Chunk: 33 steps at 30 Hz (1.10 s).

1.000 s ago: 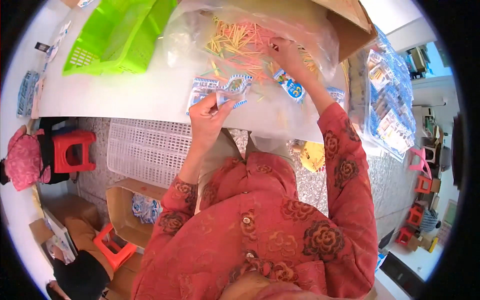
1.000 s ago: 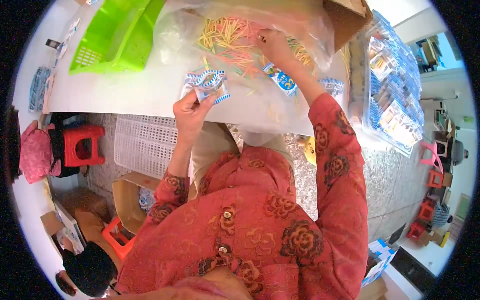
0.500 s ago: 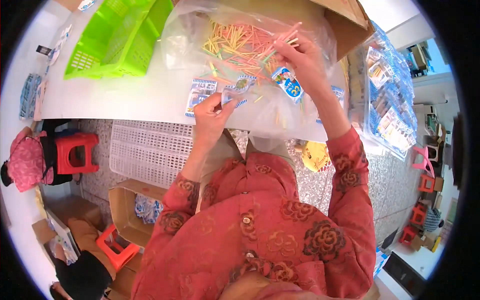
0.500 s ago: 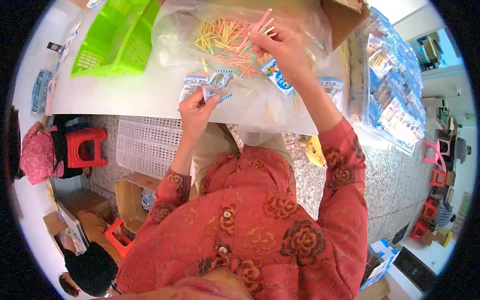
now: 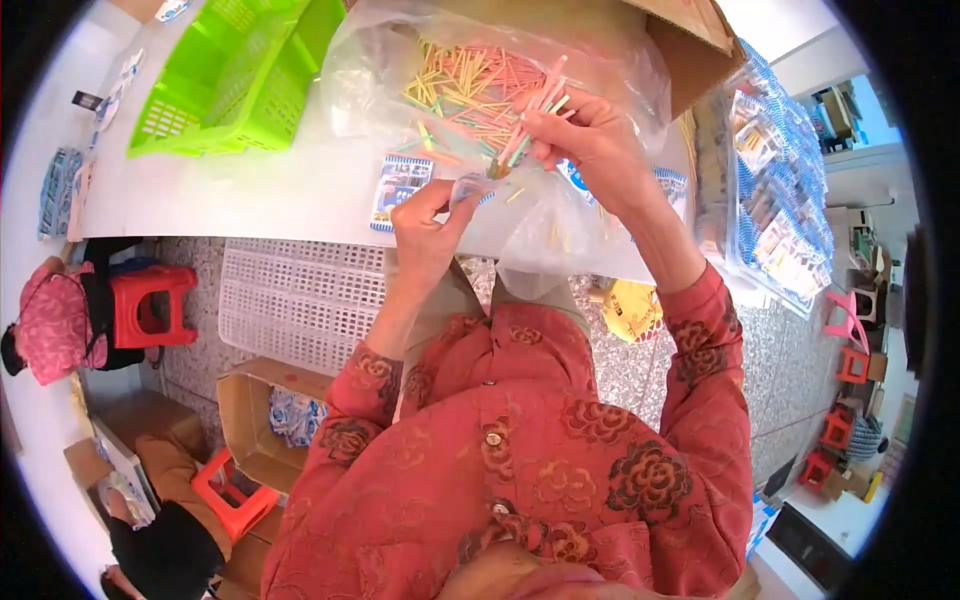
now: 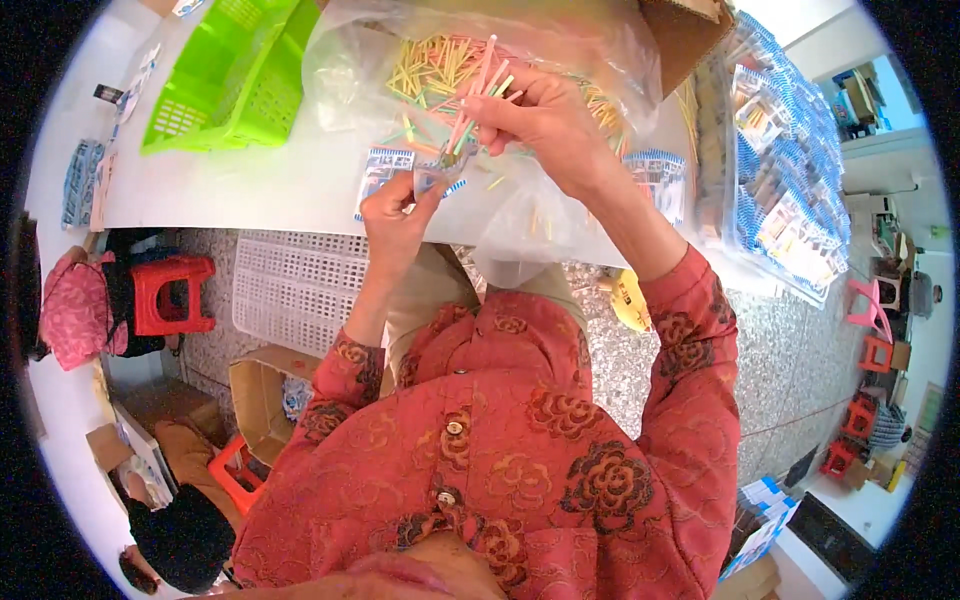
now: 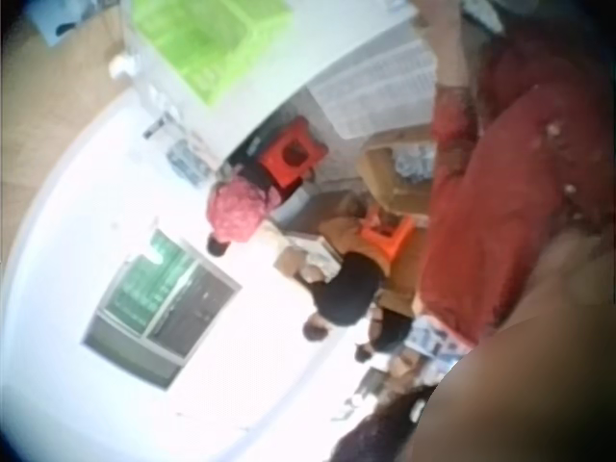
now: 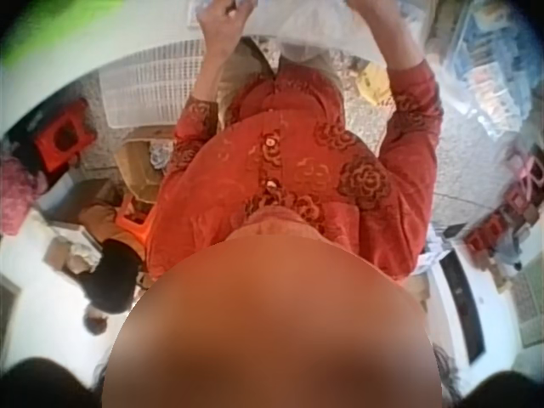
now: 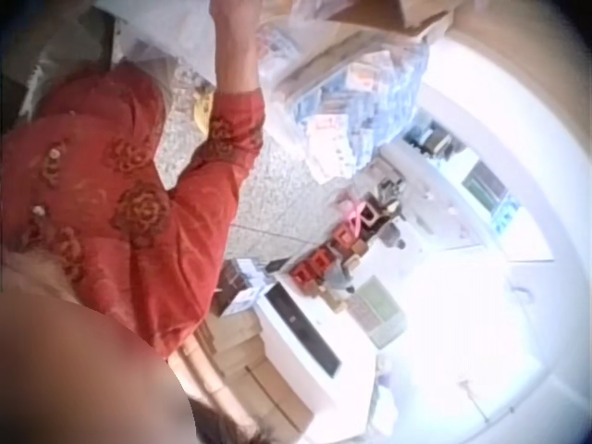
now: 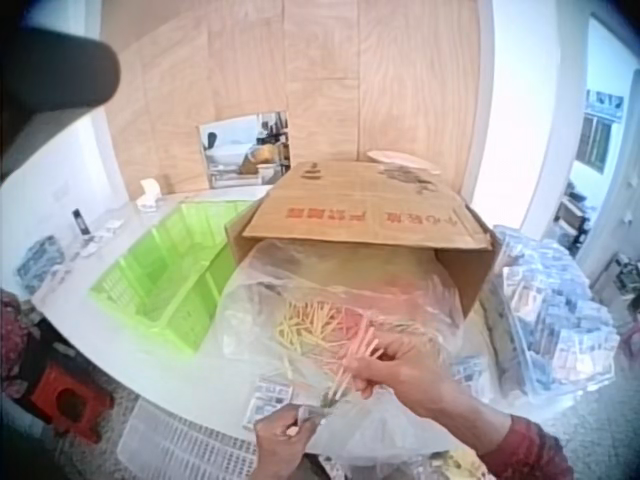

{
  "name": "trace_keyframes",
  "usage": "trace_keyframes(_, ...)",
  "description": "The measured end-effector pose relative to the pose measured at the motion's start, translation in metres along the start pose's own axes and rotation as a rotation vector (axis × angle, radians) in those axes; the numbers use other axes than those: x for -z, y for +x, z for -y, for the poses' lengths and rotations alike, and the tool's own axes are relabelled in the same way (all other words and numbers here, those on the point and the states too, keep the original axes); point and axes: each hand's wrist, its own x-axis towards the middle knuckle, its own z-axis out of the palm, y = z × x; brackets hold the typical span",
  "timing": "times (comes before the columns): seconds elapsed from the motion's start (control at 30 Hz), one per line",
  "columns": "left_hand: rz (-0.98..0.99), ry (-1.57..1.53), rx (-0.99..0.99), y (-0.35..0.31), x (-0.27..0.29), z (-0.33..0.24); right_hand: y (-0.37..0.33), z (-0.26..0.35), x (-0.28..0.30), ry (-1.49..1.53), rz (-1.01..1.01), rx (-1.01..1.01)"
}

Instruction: Packaging small colorful sticks into plastic bags.

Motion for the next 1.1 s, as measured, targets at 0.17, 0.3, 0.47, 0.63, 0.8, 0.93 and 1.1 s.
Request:
trace_keyframes(0.17,-0.014,0.017,-0.046,0.0,0.0,-0.001,0.0,-0.001,0.0,-0.036,0.003,0.029)
trace_keyframes(0.3,-0.008,0.042,-0.065,0.0,0.0,-0.005,-0.002,-0.003,-0.005,-0.14,0.007,0.117)
trace_keyframes(0.47,-0.001,0.039,-0.034,0.0,-0.001,-0.001,-0.007,0.007,-0.015,-0.259,0.015,0.172)
trace_keyframes(0.63,0.029,0.007,0.1,-0.001,0.0,-0.001,-0.011,0.003,-0.022,-0.33,-0.012,0.235)
trace_keyframes(0.8,0.028,0.058,0.043,0.004,-0.002,-0.006,-0.007,0.002,-0.02,-0.407,-0.024,0.186)
trace_keyframes(0.93,-0.01,0.081,-0.075,0.016,-0.007,-0.004,0.003,-0.002,-0.012,-0.379,-0.011,0.19)
trace_keyframes(1.1,0.037,0.128,-0.01,0.04,-0.011,0.008,0.029,-0.014,0.002,-0.4,-0.042,0.301)
